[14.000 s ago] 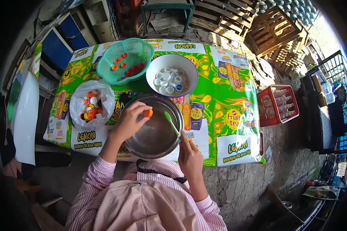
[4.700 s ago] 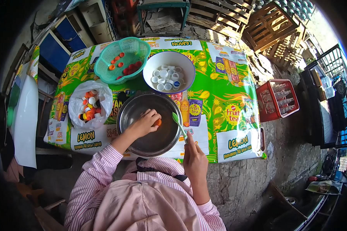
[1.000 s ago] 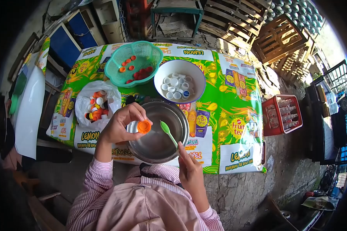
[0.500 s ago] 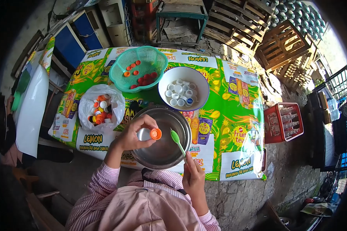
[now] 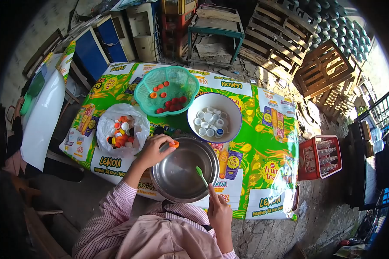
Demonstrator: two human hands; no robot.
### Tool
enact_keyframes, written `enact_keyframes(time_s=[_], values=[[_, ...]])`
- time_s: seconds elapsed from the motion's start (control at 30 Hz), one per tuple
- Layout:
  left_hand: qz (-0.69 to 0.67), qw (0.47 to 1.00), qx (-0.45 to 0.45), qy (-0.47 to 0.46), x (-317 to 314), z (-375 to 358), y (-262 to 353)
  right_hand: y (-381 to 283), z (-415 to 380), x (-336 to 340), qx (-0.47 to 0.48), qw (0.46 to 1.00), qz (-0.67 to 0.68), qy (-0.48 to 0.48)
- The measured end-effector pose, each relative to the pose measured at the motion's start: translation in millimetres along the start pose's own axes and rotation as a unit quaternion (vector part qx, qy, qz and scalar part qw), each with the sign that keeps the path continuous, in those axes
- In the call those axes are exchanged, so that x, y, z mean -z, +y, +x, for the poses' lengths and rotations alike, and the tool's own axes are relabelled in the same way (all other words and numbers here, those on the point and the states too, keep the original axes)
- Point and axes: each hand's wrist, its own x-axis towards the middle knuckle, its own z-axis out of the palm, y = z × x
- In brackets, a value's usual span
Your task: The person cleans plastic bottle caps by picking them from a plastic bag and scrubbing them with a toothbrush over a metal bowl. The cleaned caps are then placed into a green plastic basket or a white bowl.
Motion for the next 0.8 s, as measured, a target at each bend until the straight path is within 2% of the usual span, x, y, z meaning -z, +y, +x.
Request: enact_keyframes(time_s=[0.1,0.17,0.23,0.27,0.3,0.37,0.4,0.43,0.5,0.57,0.63,0.67,0.7,0.77,0.8], values=[[0.043,0.992,0.047,0.112,13.2,49.2,-46.2,6.2,2.4,-1.5,0.016,1.0,-0.011,0.009],[0.083,0.985,0.131,0.08,25.8,86.5,-73.0,5.1,3.5,-3.2,0.027,0.999,-0.017,0.018],[0.069,0.981,0.109,0.143,19.9,113.7,-118.7,1.9,4.5,-3.1,0.029,0.999,-0.016,0.01],[0.059,0.981,0.118,0.145,20.1,116.3,-117.3,1.6,4.1,-3.2,0.032,0.999,-0.011,0.011],[0.057,0.981,0.118,0.145,19.8,116.5,-116.6,1.7,3.5,-3.6,0.033,0.999,-0.013,0.011],[0.103,0.971,0.042,0.21,21.9,114.9,-117.4,1.9,2.3,-5.6,0.029,0.999,-0.009,0.019],[0.056,0.964,0.019,0.259,20.5,105.6,-115.3,0.3,1.2,-3.6,0.01,1.0,-0.006,0.006],[0.058,0.965,0.02,0.256,22.6,92.0,-108.6,1.6,1.4,-5.3,0.008,1.0,-0.003,0.005],[-0.061,0.932,0.055,0.354,30.4,53.7,-93.4,6.9,-1.2,-9.4,0.013,1.0,-0.003,0.014],[-0.077,0.896,0.18,0.398,44.8,16.0,-83.4,7.8,-0.7,-11.7,0.018,1.0,0.0,0.009],[-0.019,0.9,0.135,0.415,56.7,-15.7,-104.6,6.4,0.1,-10.8,0.016,1.0,0.001,0.011],[0.082,0.907,0.152,0.384,63.7,-31.1,-109.3,6.8,0.4,-10.7,0.015,1.0,-0.002,0.005],[0.104,0.922,0.129,0.349,69.4,-41.6,-115.7,5.5,1.3,-9.7,0.017,1.0,-0.002,0.001],[0.209,0.93,0.147,0.263,75.7,-59.1,-127.2,0.7,5.2,-5.9,0.01,1.0,0.019,-0.021],[0.21,0.929,0.151,0.266,77.5,-61.6,-125.0,-0.4,7.0,-5.2,0.013,0.999,0.011,-0.028]])
